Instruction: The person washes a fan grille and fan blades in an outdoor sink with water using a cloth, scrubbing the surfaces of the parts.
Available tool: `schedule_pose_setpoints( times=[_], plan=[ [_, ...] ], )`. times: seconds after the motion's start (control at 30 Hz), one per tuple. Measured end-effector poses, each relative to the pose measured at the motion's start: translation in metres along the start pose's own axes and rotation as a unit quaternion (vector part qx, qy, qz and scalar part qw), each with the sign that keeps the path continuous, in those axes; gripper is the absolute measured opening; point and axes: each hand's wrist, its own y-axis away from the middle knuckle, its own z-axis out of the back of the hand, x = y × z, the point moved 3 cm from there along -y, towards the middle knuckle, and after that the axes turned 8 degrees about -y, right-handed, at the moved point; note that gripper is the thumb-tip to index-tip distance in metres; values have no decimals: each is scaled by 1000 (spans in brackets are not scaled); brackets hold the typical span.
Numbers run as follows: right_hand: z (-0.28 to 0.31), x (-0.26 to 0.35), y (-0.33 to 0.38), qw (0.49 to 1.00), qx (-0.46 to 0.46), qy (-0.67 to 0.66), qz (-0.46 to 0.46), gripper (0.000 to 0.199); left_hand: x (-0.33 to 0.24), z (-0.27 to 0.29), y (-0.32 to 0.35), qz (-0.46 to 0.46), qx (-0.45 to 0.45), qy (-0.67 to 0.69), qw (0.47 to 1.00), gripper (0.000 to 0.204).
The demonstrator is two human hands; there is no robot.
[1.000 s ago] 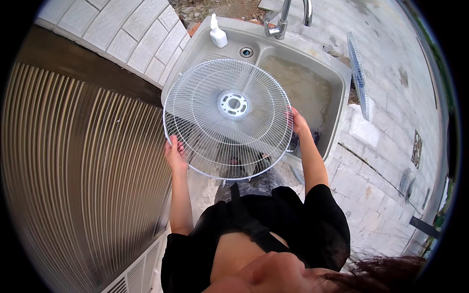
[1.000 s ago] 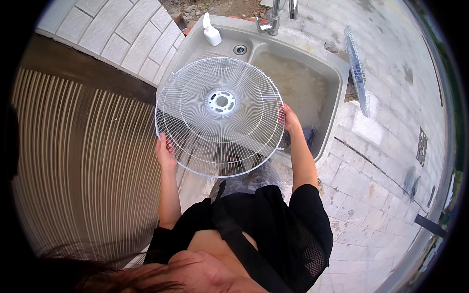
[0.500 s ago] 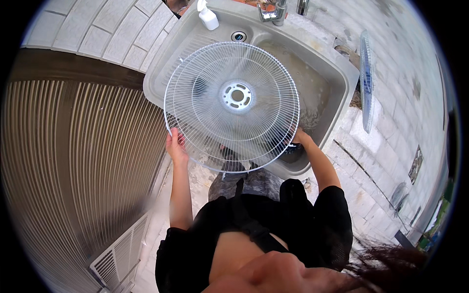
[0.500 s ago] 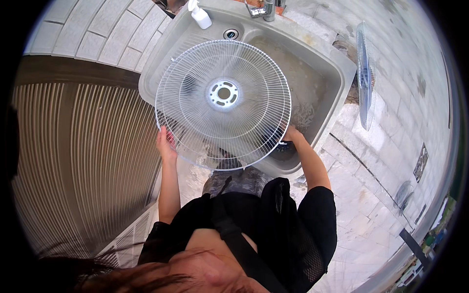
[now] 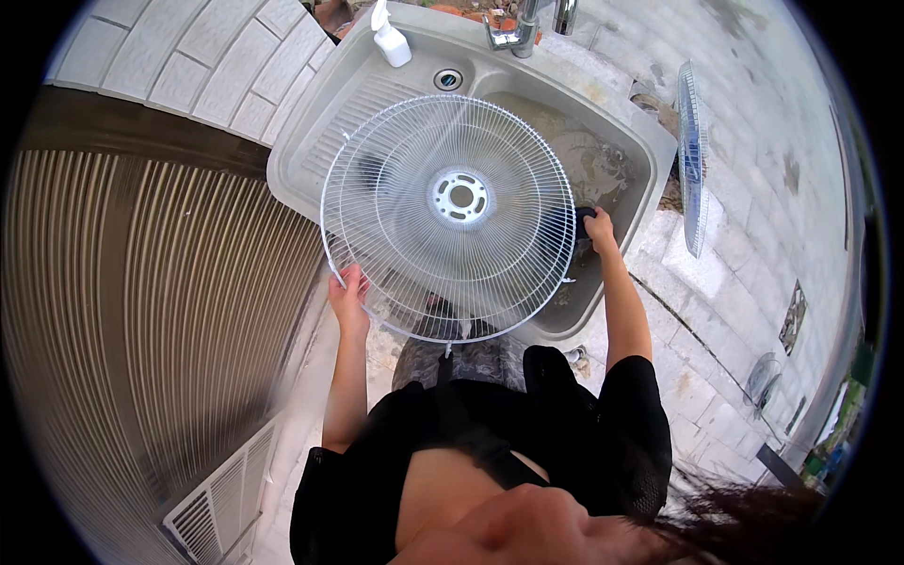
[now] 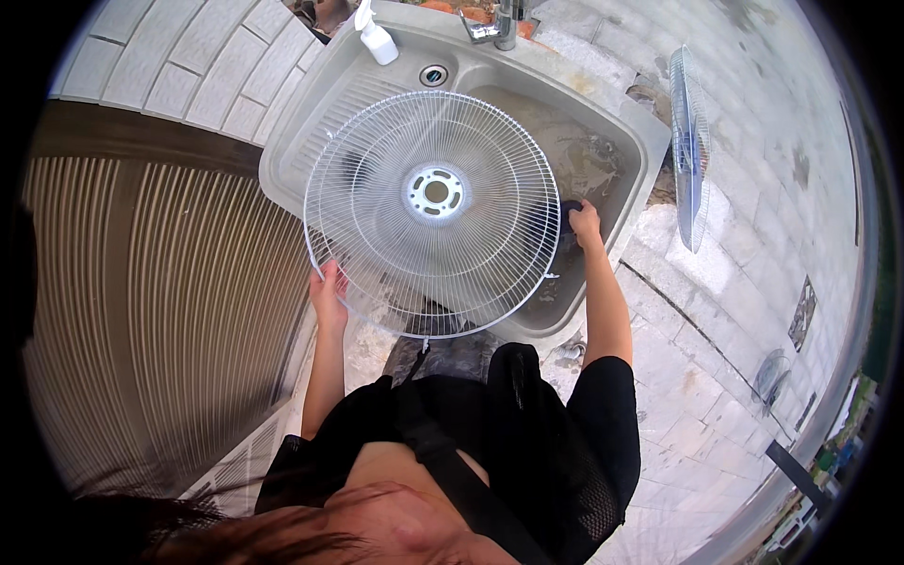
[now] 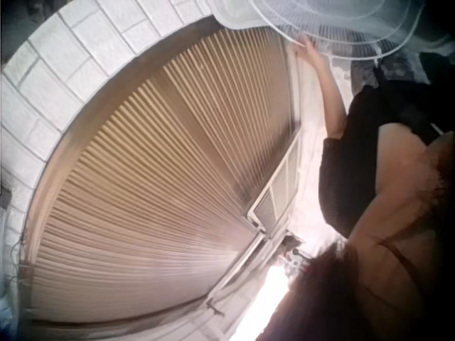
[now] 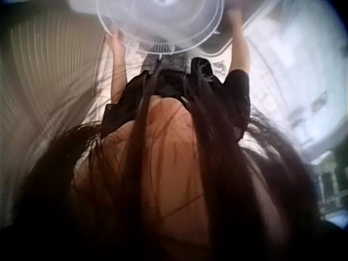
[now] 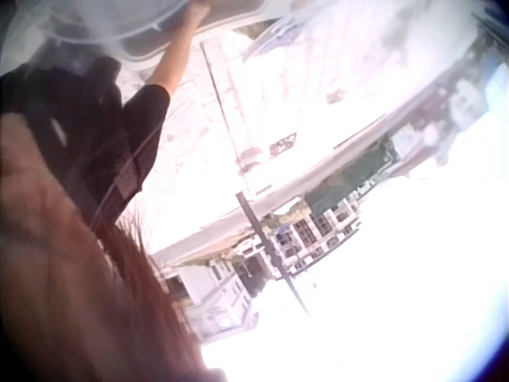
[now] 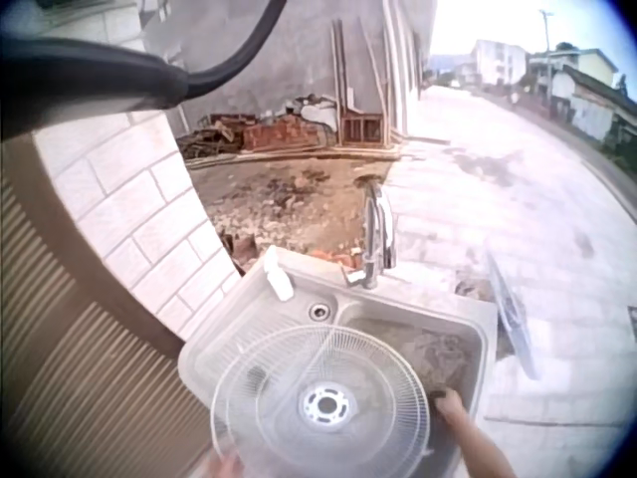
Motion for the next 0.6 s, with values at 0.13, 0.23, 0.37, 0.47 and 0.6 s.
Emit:
schedule_pose_setpoints(
  times=[0.13, 0.23, 0.37, 0.47, 0.6],
  plan=[
    [16, 102, 50, 979, 95, -159, 85, 31, 13, -4, -2, -106, -15, -224, 969, 87],
    [13, 171, 119, 971, 93, -156, 158, 30, -32, -48, 22, -213, -39, -477, 852, 113],
    [-26, 230, 185, 922, 177, -172, 299, 31, -44, -102, 16, -289, 81, -656, 693, 116],
    [-89, 237, 214, 866, 203, -65, 451, 39, -40, -122, 9, -334, 102, -657, 669, 115],
    [-169, 245, 177, 800, 120, 149, 569, 36, -39, -121, 3, -358, 101, -664, 649, 108]
  ],
)
